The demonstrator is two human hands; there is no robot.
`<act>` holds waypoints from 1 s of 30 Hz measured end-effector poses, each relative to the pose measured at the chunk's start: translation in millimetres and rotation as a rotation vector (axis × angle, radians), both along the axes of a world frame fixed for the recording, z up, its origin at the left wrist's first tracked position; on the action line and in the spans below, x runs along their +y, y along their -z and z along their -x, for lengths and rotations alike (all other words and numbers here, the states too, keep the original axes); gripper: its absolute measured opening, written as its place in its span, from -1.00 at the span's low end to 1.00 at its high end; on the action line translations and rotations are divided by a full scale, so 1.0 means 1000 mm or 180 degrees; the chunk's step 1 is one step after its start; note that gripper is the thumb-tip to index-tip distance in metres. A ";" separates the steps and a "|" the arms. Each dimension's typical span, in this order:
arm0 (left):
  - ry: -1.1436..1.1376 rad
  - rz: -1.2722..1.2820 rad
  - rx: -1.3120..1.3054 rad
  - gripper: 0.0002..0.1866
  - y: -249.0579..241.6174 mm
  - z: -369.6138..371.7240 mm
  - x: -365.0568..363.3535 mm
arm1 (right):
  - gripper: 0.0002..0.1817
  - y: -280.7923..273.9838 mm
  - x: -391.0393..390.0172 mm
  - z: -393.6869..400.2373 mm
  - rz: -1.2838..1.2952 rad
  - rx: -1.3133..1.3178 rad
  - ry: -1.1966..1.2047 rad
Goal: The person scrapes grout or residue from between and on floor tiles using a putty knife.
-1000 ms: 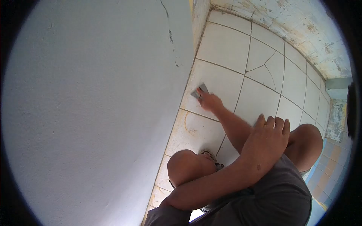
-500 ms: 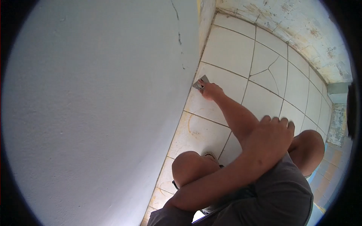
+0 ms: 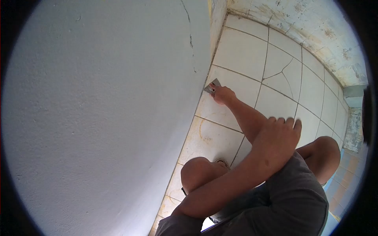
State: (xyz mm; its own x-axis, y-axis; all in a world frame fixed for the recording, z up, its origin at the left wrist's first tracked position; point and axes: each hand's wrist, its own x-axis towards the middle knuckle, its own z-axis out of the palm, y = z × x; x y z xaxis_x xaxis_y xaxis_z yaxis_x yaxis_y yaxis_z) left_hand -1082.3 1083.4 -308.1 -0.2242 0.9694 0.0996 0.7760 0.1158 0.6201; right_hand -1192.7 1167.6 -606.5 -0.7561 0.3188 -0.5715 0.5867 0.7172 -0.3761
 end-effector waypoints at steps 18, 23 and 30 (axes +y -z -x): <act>-0.0075 0.0050 0.0475 -0.49 -0.003 -0.020 -0.009 | -0.38 -0.018 -0.039 -0.128 0.0065 -0.0304 -0.0944; -0.0392 -0.0157 0.0485 -0.48 -0.006 -0.005 -0.011 | -0.37 -0.013 -0.056 -0.087 0.0074 -0.0189 -0.0959; -0.0079 -0.0195 0.0355 -0.44 0.014 -0.013 0.008 | -0.33 -0.027 -0.043 -0.119 -0.0010 -0.0465 -0.1186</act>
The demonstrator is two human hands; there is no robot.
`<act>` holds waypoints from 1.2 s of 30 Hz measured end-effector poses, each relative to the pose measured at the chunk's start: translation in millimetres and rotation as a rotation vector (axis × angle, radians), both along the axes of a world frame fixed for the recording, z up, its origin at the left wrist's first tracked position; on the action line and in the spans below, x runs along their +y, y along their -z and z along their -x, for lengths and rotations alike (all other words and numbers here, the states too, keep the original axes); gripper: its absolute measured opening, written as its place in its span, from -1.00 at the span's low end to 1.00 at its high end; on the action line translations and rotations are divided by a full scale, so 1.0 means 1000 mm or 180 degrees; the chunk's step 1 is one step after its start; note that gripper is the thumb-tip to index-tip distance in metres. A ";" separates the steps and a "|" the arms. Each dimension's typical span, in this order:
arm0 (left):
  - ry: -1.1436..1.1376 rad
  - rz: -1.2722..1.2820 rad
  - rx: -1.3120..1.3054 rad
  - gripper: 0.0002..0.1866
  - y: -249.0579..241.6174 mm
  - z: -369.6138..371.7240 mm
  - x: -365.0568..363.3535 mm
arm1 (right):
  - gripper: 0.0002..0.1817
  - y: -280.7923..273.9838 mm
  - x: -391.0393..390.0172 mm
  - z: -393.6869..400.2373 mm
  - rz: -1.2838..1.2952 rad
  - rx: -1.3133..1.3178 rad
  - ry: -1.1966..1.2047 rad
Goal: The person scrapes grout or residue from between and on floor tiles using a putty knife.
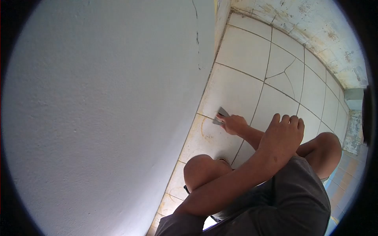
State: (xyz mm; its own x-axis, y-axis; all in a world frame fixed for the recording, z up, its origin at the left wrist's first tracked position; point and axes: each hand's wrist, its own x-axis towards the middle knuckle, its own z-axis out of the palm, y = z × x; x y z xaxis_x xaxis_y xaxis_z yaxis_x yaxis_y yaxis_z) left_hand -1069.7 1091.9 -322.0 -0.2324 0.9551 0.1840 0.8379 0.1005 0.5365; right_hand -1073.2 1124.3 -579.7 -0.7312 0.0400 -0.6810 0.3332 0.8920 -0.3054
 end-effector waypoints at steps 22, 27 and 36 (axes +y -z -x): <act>-0.0037 -0.0041 0.0020 -0.55 0.000 -0.005 -0.006 | -0.32 0.009 -0.023 0.074 0.0110 0.0076 0.0063; 0.0024 0.0460 0.0032 -0.49 -0.004 -0.009 -0.009 | -0.33 0.011 -0.011 0.019 0.0222 -0.0001 0.0230; 0.0236 0.0126 -0.0125 -0.58 -0.011 -0.023 0.010 | -0.31 0.021 -0.021 0.048 0.0124 0.0103 0.0200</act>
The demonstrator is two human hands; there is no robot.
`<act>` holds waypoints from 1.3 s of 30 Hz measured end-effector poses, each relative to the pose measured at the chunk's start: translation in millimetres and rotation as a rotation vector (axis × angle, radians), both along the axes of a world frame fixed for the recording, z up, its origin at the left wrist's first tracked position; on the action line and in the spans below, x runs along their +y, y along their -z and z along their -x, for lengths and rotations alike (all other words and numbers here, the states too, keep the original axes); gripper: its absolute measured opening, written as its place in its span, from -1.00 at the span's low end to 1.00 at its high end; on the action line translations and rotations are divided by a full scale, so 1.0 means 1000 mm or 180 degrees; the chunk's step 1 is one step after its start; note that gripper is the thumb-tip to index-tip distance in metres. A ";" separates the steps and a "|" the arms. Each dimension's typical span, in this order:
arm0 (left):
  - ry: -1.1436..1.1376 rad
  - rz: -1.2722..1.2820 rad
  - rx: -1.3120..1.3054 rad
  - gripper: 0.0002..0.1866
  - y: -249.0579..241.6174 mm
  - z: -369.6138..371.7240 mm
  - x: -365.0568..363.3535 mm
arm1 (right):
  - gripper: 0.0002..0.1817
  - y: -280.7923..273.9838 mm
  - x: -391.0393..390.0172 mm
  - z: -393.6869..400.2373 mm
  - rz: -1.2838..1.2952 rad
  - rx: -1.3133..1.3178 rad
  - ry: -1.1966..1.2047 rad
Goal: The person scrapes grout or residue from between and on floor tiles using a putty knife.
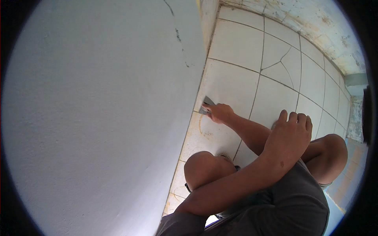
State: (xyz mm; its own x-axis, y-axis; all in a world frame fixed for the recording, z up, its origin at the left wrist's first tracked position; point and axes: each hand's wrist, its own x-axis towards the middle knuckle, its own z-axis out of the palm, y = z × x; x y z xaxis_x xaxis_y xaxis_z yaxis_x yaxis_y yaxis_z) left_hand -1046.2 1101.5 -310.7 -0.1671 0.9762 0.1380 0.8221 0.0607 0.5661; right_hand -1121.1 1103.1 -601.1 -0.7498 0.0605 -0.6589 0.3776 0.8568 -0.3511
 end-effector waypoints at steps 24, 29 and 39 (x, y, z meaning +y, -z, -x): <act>-0.0286 -0.0038 0.0207 -0.59 -0.011 0.005 -0.012 | -0.30 -0.001 -0.008 -0.112 -0.0075 0.0347 0.1261; -0.0095 0.0165 0.0095 -0.58 -0.007 0.005 -0.005 | -0.33 0.028 0.034 0.035 -0.0215 0.1061 0.0941; -0.0192 -0.0145 0.0127 -0.59 0.000 -0.002 0.000 | -0.36 0.002 -0.001 -0.017 -0.0138 0.0375 0.0657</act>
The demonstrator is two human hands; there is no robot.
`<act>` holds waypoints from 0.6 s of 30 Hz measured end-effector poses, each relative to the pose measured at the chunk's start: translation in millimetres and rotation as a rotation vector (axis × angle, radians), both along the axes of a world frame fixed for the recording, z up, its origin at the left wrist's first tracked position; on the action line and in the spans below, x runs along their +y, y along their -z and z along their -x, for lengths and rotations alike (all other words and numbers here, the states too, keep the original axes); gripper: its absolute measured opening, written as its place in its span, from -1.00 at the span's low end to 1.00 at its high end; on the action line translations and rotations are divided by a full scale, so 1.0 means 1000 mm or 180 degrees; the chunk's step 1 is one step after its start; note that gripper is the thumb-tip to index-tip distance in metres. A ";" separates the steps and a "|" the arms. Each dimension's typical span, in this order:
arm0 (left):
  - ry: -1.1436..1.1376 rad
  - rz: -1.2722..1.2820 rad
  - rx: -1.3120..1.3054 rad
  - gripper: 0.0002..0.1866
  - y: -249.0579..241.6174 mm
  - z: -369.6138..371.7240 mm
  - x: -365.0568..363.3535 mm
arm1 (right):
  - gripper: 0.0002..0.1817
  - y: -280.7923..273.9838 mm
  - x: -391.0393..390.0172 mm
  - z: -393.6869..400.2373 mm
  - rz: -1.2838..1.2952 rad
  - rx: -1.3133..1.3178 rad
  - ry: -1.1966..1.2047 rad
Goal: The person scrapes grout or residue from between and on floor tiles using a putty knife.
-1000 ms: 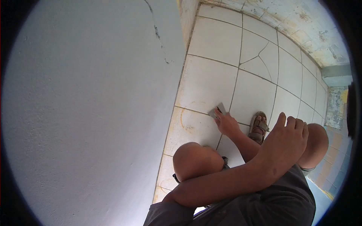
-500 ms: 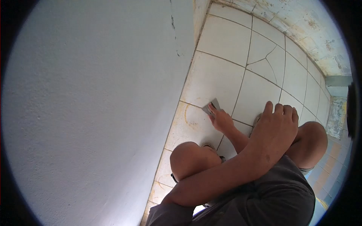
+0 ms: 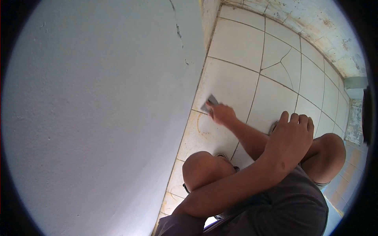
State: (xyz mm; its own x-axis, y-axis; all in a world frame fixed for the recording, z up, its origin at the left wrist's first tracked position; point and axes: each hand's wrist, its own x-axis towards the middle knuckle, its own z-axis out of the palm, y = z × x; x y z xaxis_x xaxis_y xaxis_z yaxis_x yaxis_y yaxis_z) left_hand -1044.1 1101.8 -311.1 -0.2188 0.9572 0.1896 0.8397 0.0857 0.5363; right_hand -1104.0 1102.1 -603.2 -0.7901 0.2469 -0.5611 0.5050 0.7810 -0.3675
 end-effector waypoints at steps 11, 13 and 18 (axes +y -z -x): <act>-0.0086 0.0054 0.0147 -0.48 -0.009 0.025 -0.015 | -0.48 -0.022 0.072 0.029 -0.0563 -0.0208 -0.0976; 0.0066 0.0001 -0.0052 -0.47 -0.003 0.020 -0.013 | -0.51 -0.013 0.059 0.057 -0.0408 -0.0091 -0.0962; -0.0013 0.0019 -0.0131 -0.46 -0.005 0.049 -0.019 | -0.43 -0.016 0.044 0.072 -0.0282 -0.0194 -0.0931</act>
